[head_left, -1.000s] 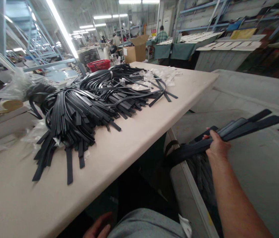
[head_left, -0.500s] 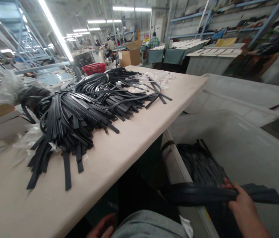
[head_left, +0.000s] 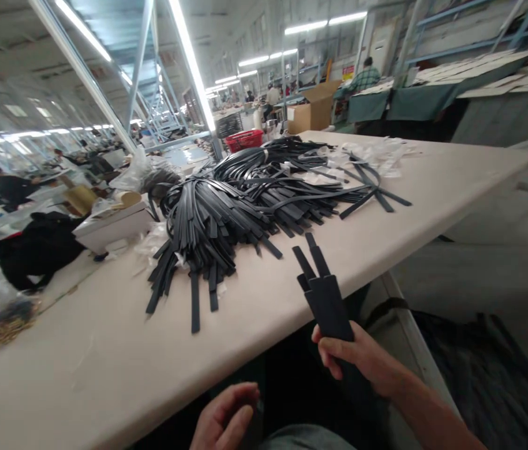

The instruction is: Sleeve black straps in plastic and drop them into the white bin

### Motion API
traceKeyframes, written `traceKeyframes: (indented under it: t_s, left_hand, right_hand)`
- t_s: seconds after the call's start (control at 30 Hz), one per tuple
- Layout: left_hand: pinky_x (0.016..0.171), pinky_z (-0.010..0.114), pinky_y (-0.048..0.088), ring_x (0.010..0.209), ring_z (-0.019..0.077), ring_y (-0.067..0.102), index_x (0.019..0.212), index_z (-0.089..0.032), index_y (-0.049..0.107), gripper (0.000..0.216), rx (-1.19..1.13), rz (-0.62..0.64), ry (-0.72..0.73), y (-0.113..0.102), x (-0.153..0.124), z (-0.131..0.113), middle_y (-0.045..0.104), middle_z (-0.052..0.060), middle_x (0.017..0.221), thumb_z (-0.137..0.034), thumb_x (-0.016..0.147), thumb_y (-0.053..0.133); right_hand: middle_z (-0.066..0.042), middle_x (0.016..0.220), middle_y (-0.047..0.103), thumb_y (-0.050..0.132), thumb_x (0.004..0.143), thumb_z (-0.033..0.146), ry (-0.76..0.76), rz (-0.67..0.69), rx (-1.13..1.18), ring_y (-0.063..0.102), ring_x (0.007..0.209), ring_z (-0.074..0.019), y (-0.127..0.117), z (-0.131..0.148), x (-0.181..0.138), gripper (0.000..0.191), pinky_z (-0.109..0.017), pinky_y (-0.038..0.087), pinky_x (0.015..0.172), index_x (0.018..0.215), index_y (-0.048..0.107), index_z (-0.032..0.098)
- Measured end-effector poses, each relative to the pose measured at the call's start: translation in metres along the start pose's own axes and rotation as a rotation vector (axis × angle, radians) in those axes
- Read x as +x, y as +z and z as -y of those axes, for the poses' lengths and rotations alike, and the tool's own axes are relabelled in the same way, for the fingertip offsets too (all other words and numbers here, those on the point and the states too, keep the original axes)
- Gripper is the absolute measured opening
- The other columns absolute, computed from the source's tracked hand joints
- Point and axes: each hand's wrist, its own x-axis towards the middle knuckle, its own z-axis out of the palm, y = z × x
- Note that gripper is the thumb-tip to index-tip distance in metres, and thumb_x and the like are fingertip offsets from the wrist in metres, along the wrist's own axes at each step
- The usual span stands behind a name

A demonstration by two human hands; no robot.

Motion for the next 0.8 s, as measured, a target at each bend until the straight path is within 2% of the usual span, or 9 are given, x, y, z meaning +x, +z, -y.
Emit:
traceKeyframes:
  t_s: [0.13,0.3,0.47,0.57,0.67,0.8]
  left_hand:
    - [0.09,0.03,0.05,0.097,0.0224,0.066,0.106,-0.022,0.071,0.037,-0.126,-0.15,0.134,0.007,-0.002,-0.049,0.074,0.008,0.104,-0.049,0.082,0.065]
    - [0.079,0.027,0.051,0.084,0.0179,0.065,0.098,-0.018,0.069,0.032,-0.227,-0.213,0.244,0.002,0.01,-0.072,0.073,0.006,0.093,-0.042,0.076,0.074]
    - [0.067,0.024,0.048,0.068,0.0134,0.059,0.08,-0.015,0.067,0.024,-0.312,-0.273,0.22,-0.008,0.015,-0.079,0.068,0.001,0.073,-0.037,0.076,0.074]
    - [0.064,0.023,0.045,0.064,0.0125,0.055,0.073,-0.014,0.066,0.024,-0.204,-0.34,0.208,-0.014,0.012,-0.078,0.064,0.0,0.067,-0.038,0.077,0.071]
    - [0.062,0.023,0.042,0.064,0.013,0.053,0.069,-0.014,0.066,0.028,-0.118,-0.398,0.212,-0.019,0.009,-0.071,0.062,0.0,0.064,-0.04,0.079,0.07]
    - [0.06,0.023,0.042,0.061,0.0123,0.053,0.073,-0.014,0.064,0.032,-0.3,-0.365,0.158,-0.023,0.006,-0.056,0.062,0.0,0.065,-0.045,0.079,0.068]
  right_hand:
    - [0.001,0.058,0.064,0.076,0.068,0.044,0.039,0.226,-0.029,0.054,0.043,-0.0084,0.042,0.005,0.019,0.037,-0.019,0.041,0.045,0.085,0.065,0.013]
    - [0.002,0.059,0.062,0.072,0.072,0.038,0.034,0.381,-0.094,0.054,0.046,-0.0091,0.08,-0.007,0.035,0.029,-0.02,0.045,0.046,0.085,0.066,0.013]
    - [0.004,0.059,0.059,0.069,0.071,0.029,0.09,0.453,-0.168,0.052,0.047,-0.0082,0.107,-0.018,0.041,0.018,-0.02,0.046,0.047,0.079,0.062,0.014]
    - [0.003,0.061,0.06,0.069,0.072,0.029,0.089,0.469,-0.135,0.052,0.049,-0.0086,0.111,-0.017,0.043,0.02,-0.019,0.045,0.046,0.084,0.063,0.014]
    - [0.001,0.063,0.061,0.069,0.077,0.036,0.052,0.498,-0.121,0.053,0.05,-0.0089,0.109,-0.016,0.045,0.026,-0.019,0.044,0.048,0.084,0.065,0.012]
    - [-0.002,0.067,0.064,0.067,0.079,0.05,0.043,0.52,-0.12,0.056,0.05,-0.0101,0.105,-0.017,0.051,0.039,-0.021,0.043,0.05,0.085,0.064,0.012]
